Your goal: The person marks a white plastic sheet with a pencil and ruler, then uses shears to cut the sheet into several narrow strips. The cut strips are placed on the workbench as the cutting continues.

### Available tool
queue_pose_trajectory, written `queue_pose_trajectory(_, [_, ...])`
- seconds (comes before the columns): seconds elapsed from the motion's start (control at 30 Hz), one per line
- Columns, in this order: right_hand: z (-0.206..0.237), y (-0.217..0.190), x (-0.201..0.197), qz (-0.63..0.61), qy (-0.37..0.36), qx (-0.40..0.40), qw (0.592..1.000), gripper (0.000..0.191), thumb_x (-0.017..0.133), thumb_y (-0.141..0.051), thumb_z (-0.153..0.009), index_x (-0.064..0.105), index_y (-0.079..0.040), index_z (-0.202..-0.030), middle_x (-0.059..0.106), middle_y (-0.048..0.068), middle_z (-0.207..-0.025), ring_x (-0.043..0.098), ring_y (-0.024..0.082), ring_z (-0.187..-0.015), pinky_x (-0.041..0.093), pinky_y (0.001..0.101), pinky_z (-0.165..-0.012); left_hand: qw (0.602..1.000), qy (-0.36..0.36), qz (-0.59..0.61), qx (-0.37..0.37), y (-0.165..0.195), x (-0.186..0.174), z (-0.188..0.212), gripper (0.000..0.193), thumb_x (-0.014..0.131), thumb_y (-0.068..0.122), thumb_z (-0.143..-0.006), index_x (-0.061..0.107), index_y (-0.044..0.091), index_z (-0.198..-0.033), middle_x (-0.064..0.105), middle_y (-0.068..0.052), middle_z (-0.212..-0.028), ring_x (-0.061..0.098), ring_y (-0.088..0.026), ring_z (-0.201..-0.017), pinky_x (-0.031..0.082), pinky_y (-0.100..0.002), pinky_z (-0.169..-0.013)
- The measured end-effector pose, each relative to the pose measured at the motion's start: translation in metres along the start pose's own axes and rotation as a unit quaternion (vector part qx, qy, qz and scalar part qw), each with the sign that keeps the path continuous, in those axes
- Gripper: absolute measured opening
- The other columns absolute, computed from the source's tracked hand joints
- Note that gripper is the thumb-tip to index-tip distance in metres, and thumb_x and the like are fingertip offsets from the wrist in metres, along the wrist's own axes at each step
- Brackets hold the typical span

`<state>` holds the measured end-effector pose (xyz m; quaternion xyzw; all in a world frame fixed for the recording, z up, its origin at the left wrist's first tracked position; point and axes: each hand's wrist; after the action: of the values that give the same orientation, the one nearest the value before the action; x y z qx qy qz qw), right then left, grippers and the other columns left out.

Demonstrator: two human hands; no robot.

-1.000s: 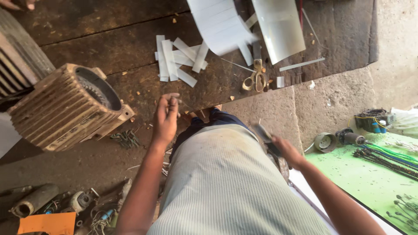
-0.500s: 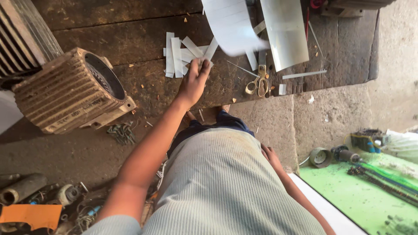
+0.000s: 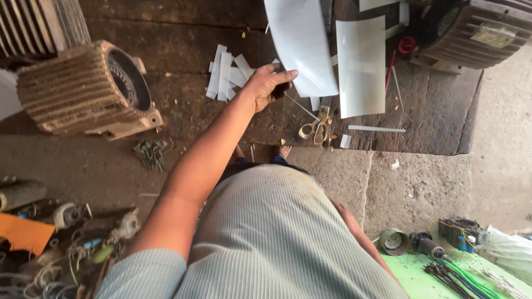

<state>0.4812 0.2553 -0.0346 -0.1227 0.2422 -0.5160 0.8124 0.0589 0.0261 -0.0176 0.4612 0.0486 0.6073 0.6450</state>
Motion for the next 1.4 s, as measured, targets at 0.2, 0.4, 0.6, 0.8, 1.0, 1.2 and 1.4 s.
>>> queue_pose_trajectory(0.2, [-0.049,0.012,-0.021,-0.053,0.017,-0.063,0.996,0.054,0.056,-0.03,-0.099,0.043,-0.011,-0.148,0.048,0.011,-0.147,0.045,0.03,-0.136,0.035,0.045,-0.112,0.998,0.002,0.055,-0.001,-0.019,0.016,0.005,0.036,0.081,0.039,-0.087,0.066,0.009,-0.1,0.067,-0.001,-0.082,0.065,-0.011,-0.067,0.057,-0.027,-0.056])
queue_pose_trajectory(0.4, [-0.046,0.015,-0.082,0.059,-0.007,-0.075,0.995,0.044,0.058,-0.029,-0.099,0.049,-0.011,-0.138,0.054,0.011,-0.134,0.05,0.031,-0.124,0.04,0.0452,-0.102,0.993,0.056,0.059,0.09,-0.02,0.044,-0.026,0.033,0.076,0.027,-0.083,0.073,0.003,-0.105,0.074,-0.006,-0.091,0.067,-0.015,-0.073,0.054,-0.031,-0.062])
queue_pose_trajectory(0.6, [-0.072,-0.07,-0.061,0.169,-0.012,-0.067,0.983,0.035,0.06,-0.028,-0.099,0.055,-0.011,-0.129,0.06,0.011,-0.121,0.056,0.033,-0.111,0.044,0.0454,-0.092,0.978,-0.046,0.137,0.153,-0.022,0.043,0.051,0.039,0.08,0.026,-0.084,0.068,-0.004,-0.106,0.069,-0.011,-0.088,0.067,-0.018,-0.07,0.06,-0.03,-0.059])
queue_pose_trajectory(0.8, [-0.056,-0.12,-0.063,0.263,0.029,-0.093,0.96,0.026,0.062,-0.026,-0.099,0.061,-0.011,-0.12,0.066,0.012,-0.108,0.062,0.034,-0.098,0.048,0.0456,-0.082,0.924,-0.112,0.225,0.287,-0.017,0.042,0.185,0.053,0.081,0.018,-0.096,0.051,-0.005,-0.133,0.061,-0.014,-0.11,0.063,-0.019,-0.092,0.06,-0.028,-0.075])
queue_pose_trajectory(1.0, [0.001,-0.16,-0.095,0.297,0.208,-0.264,0.894,0.019,0.064,-0.025,-0.099,0.067,-0.01,-0.111,0.072,0.012,-0.094,0.068,0.035,-0.086,0.053,0.0458,-0.072,0.885,-0.036,0.25,0.392,-0.019,0.048,0.226,0.054,0.081,0.012,-0.091,0.048,0.011,-0.134,0.061,-0.011,-0.113,0.065,-0.021,-0.099,0.062,-0.034,-0.08])
queue_pose_trajectory(1.2, [-0.069,-0.227,-0.083,0.38,0.266,-0.359,0.81,0.041,0.078,-0.036,-0.089,0.067,-0.005,-0.114,0.062,0.019,-0.102,0.066,0.038,-0.087,0.055,0.0465,-0.07,0.888,0.137,0.167,0.405,-0.01,0.036,0.176,0.035,0.075,0.021,-0.095,0.061,0.001,-0.12,0.065,-0.01,-0.106,0.067,-0.02,-0.094,0.061,-0.038,-0.077])
queue_pose_trajectory(1.4, [-0.084,-0.224,-0.06,0.41,0.315,-0.347,0.783,0.039,0.075,-0.035,-0.091,0.066,-0.004,-0.112,0.061,0.02,-0.105,0.068,0.036,-0.089,0.06,0.0443,-0.073,0.883,0.245,0.1,0.387,0.005,0.015,0.155,0.036,0.074,0.029,-0.098,0.065,-0.002,-0.113,0.068,-0.011,-0.105,0.069,-0.019,-0.088,0.062,-0.035,-0.076])
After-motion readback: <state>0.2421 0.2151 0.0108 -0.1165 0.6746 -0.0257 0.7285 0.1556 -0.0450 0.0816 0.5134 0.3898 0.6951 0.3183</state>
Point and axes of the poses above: each hand's wrist, its own z-axis away from the middle knuckle, its own x-axis out of the palm, y = z × x
